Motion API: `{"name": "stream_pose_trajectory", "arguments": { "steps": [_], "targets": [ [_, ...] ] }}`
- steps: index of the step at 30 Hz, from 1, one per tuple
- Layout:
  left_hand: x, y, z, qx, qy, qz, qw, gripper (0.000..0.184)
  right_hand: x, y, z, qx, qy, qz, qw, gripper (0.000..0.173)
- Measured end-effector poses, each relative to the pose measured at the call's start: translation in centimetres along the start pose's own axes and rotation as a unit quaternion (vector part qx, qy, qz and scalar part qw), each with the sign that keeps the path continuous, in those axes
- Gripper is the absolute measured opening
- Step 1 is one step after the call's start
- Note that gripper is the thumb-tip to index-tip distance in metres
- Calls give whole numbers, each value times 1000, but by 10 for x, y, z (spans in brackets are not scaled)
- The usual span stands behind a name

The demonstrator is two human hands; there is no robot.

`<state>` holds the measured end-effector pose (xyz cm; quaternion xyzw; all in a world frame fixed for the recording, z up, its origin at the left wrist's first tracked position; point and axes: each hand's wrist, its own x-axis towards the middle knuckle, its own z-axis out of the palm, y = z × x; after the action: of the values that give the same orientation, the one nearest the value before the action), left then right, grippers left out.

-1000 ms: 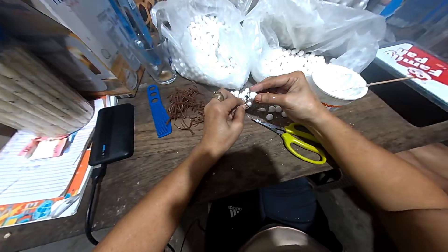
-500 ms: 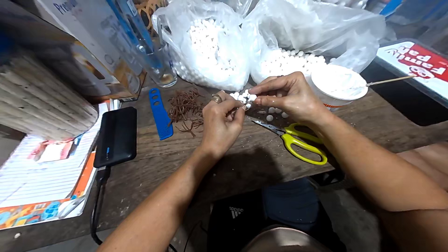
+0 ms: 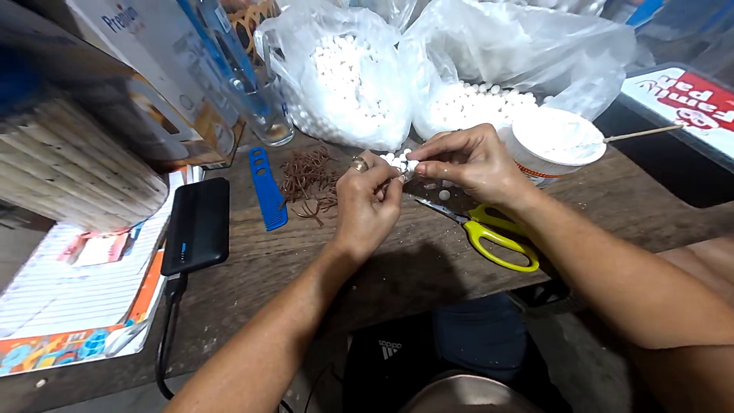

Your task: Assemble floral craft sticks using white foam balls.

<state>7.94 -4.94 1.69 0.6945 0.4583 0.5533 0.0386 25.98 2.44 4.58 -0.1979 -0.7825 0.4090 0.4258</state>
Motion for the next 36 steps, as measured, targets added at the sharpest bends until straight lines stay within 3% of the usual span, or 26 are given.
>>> {"name": "stream_pose_trajectory", "arguments": {
  "steps": [9,16,20,22,24,26,29,33,36],
  "targets": [
    [-1,4,-5,33,-33,3,999,11,-1,2,3,-18,-6,-37,999,12],
    [1,4,-1,13,-8,2,1000,10,-3,-1,6,-35,6,-42,998,13],
    [5,6,-6,-101,16,-74,992,3,-3,-9,0,-27,85,-31,995,20],
    [8,4,-10,-192,40,-122,973,5,-3,-9,0,-30,112,5,993,10],
    [10,3,-11,-270,59,-172,945,9,-4,-11,5,-25,54,78,995,5],
    [13,8,-10,-332,59,-216,916,14,-1,-17,17,13,5,137,990,11],
    [15,12,-8,-378,59,-229,895,24,3,-23,33,108,1,150,983,6],
    [13,10,-5,-394,64,-202,895,25,-3,-23,32,105,20,75,991,9],
    [11,8,-5,-370,45,-175,911,18,-11,-24,14,-60,63,-70,994,14]
  ]
}}
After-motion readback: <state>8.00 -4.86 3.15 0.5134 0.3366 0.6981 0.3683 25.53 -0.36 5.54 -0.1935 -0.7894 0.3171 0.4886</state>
